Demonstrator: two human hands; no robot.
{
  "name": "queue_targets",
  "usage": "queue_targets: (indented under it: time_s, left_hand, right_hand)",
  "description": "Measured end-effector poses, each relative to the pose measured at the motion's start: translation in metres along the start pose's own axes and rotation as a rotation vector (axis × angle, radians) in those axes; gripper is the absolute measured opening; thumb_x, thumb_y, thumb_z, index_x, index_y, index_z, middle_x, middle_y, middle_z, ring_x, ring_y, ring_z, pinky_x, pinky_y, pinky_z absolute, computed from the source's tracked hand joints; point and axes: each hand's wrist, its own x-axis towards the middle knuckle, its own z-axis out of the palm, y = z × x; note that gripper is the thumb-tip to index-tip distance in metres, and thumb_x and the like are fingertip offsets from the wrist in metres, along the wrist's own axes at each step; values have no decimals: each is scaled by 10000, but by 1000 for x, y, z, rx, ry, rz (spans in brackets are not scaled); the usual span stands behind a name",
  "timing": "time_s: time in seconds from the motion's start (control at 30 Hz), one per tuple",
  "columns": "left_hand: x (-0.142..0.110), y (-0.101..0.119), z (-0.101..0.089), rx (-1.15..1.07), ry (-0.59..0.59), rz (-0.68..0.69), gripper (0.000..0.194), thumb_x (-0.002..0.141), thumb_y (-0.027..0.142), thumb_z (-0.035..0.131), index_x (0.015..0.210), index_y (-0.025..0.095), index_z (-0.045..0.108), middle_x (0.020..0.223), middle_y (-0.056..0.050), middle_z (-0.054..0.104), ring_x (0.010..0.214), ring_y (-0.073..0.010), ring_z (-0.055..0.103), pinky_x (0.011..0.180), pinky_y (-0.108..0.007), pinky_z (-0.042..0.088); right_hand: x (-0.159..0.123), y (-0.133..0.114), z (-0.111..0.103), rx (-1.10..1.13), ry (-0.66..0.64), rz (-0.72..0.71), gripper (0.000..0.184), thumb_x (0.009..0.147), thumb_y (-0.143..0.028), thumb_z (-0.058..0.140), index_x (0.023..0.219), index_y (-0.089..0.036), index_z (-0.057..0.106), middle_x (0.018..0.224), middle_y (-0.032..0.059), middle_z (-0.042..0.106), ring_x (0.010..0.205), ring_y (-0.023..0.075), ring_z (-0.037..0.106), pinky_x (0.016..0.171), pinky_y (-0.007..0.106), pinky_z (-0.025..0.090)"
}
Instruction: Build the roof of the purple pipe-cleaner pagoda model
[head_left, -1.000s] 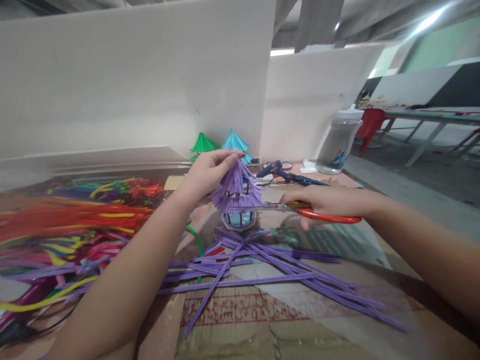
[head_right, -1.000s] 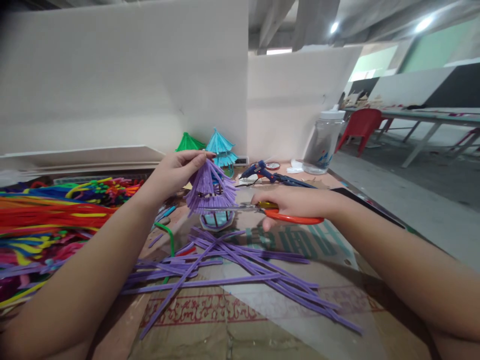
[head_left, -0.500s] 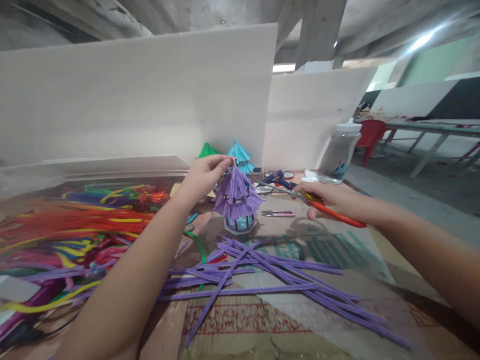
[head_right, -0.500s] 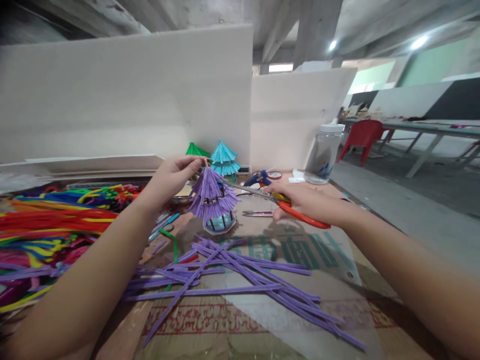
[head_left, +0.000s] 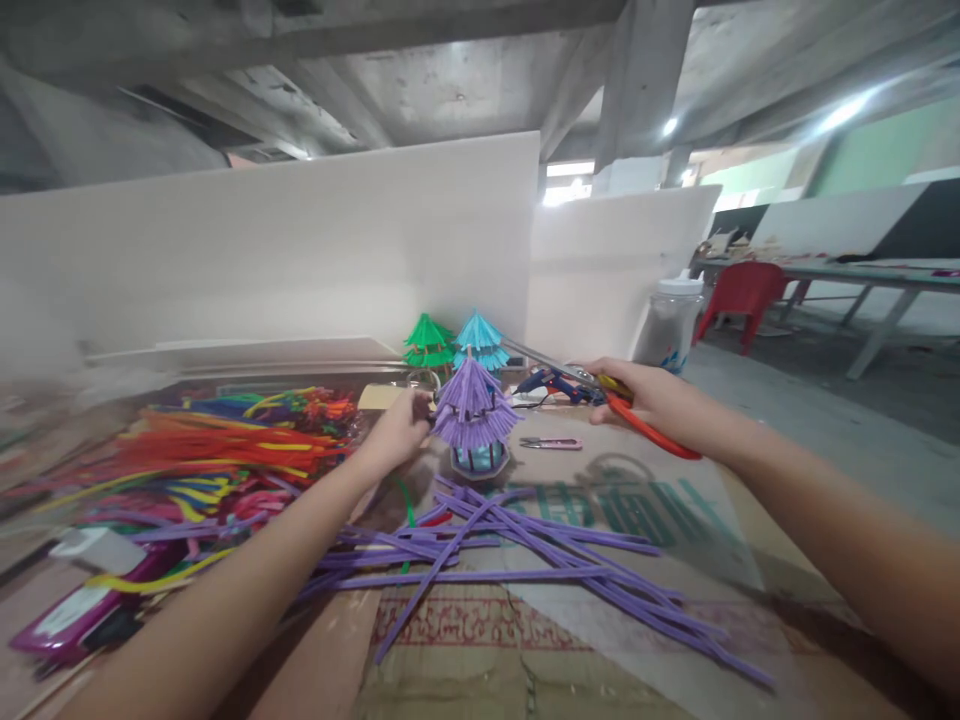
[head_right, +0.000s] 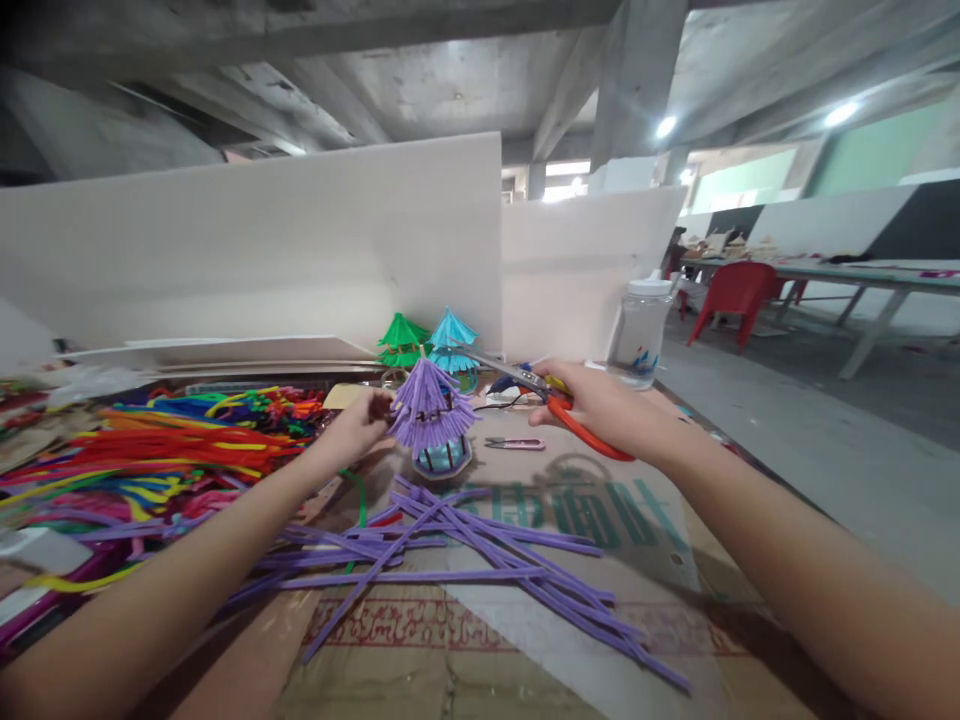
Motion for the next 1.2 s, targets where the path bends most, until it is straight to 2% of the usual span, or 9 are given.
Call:
queue_targets:
  time_s: [0.07,0.17,0.3,0.4,0.53,0.73,0.93,1.07,1.2]
  left_hand:
    - [-16,-13,8,-1,-59,-14,256,689,116,553,941,161,550,890,-33,646,828,-178,618,802,-308,495]
    - [-35,-22,17,15,-124,-27,316,750,198,575,1063,161,553,895,-29,655,753,-172,617,731,-303,502]
    - [-45,-24,30,141,-167,62,301,762,398,666,920,151,600,940,-83,642,890,-240,617,810,-350,487]
    - [-41,-24,39,286,-191,150,311,783,459,664,866,160,640,954,-92,645,948,-265,608,850,-363,470]
    - [-29,-25,49,300,-192,158,251,854,398,589,844,165,681,974,-104,664,957,-268,624,871,-376,475]
    - [-12,-20,68,195,-143,215,249,924,282,458,1043,180,652,1197,-131,642,1143,-259,579,1022,-380,436]
    - [-13,-23,74,95,-90,167,224,927,296,427,991,186,611,1039,-115,680,1019,-259,616,957,-407,475]
    - [-17,-22,70,45,-83,162,235,947,338,388,930,203,580,1035,-93,661,1019,-241,608,943,-373,470]
    - [-21,-13,67,45,-79,162,267,971,379,355,878,208,538,953,-64,633,947,-222,600,897,-351,468]
  right_hand:
    - [-2,-1,-2,-24,21,2,498,811,-472,609,1266,-272,577,1132,59,713,968,276,670,807,371,510]
    - [-6,-1,-5,-52,43,-8,485,807,-432,612,1269,-286,583,1074,52,736,945,281,676,758,353,508]
    - [-11,-5,-7,-103,84,-15,468,801,-383,617,1259,-285,598,1102,51,732,946,265,678,727,318,499]
    - [-13,-8,-8,-148,103,-27,459,799,-366,625,1252,-287,606,1151,59,714,940,259,679,726,313,496]
    - [-13,-12,-8,-191,66,-44,467,827,-362,603,1286,-280,582,1203,72,688,1000,269,664,754,332,494]
    - [-11,-8,-7,-66,32,-38,441,838,-357,584,1272,-277,562,1195,60,687,1030,265,654,807,352,500]
    - [-16,-7,1,-22,13,-70,527,823,-444,591,1314,-265,522,1013,58,725,954,286,669,780,360,508]
    - [-11,-12,12,-98,62,-46,530,809,-448,623,1300,-266,544,1097,90,701,1004,311,656,809,399,509]
    - [4,-7,21,-166,187,-45,542,810,-519,629,1239,-191,590,1143,145,648,1002,311,636,816,408,499]
